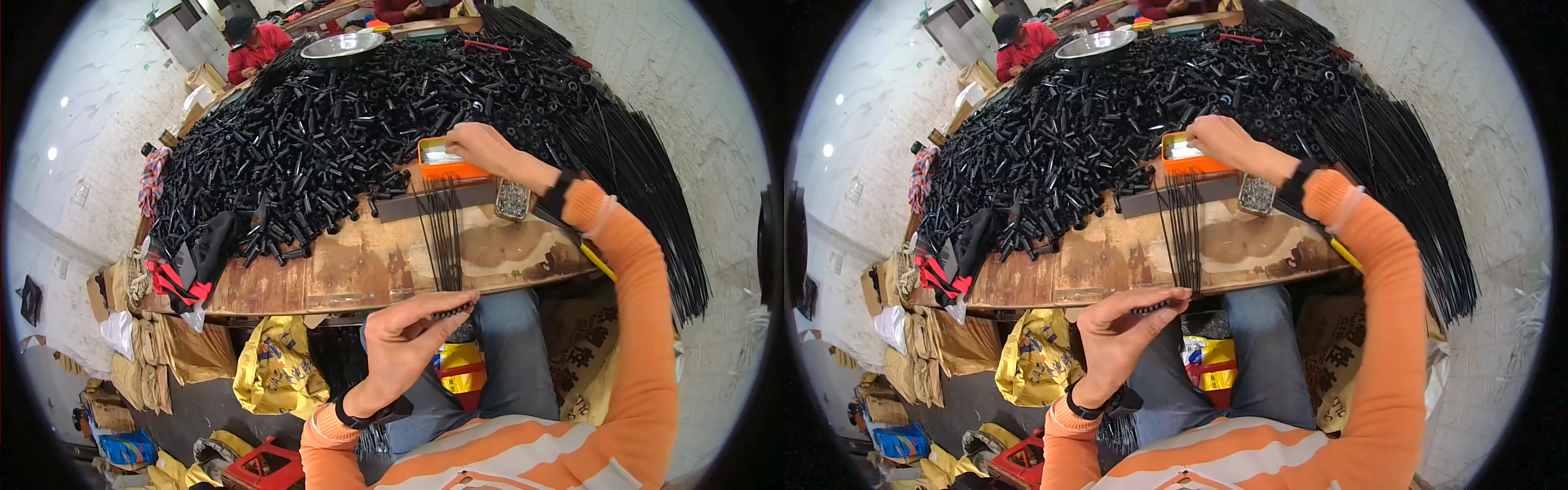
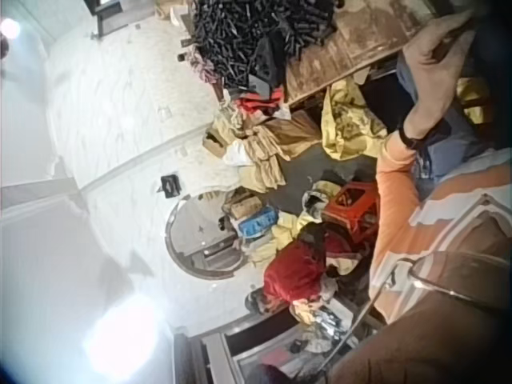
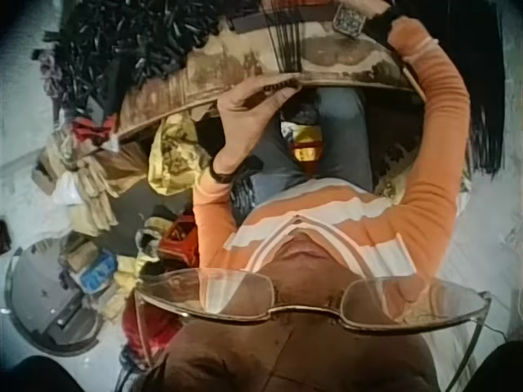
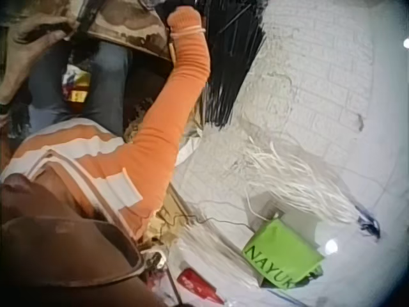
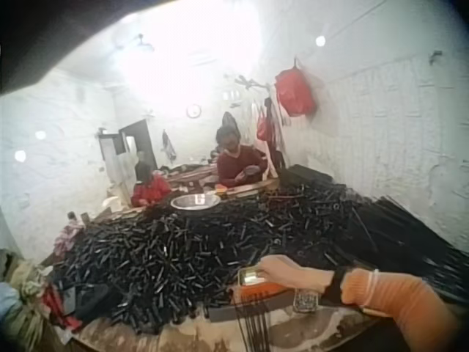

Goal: Gathering, bundling, and trimming ends of black electrical cables at a manual assembly station.

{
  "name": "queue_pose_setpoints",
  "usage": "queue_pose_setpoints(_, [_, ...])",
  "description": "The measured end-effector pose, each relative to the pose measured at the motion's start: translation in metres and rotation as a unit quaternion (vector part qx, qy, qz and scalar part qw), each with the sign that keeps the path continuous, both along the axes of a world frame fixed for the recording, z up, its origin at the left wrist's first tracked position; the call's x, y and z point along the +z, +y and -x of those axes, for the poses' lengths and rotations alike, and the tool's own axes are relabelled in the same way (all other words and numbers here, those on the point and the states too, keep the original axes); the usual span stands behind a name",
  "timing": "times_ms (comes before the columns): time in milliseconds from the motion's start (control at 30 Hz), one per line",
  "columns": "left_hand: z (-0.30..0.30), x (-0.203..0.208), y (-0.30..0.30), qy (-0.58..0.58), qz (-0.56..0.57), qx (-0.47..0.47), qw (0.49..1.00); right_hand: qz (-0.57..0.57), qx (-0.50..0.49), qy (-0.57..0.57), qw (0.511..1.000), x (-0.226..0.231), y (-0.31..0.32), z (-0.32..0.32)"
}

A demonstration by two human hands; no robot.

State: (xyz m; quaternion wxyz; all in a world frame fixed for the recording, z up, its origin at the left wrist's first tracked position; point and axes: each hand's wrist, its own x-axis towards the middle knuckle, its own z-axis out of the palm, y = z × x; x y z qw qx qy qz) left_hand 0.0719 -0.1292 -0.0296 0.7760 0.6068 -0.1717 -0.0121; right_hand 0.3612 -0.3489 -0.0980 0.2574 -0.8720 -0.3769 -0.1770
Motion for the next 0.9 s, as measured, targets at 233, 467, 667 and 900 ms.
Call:
queue_pose_setpoints(233, [0.001, 0.001, -0.004, -0.023, 0.001, 0.011, 1.000, 0.047, -0.058, 0.122, 0.990, -0.004, -0.001, -0.027])
queue_pose_setpoints(467, [-0.004, 0.012, -0.010, 0.017, -0.017, 0.040, 0.999, -0.048, -0.044, 0.102, 0.993, 0.031, 0.000, 0.009])
queue_pose_setpoints(667, [-0.010, 0.005, -0.009, 0.017, -0.057, 0.033, 0.998, 0.175, -0.121, -0.014, 0.977, -0.017, 0.004, -0.026])
queue_pose_setpoints(900, [-0.003, 0.010, -0.005, -0.016, -0.059, 0.056, 0.997, 0.079, -0.124, 0.081, 0.986, 0.011, 0.000, -0.012])
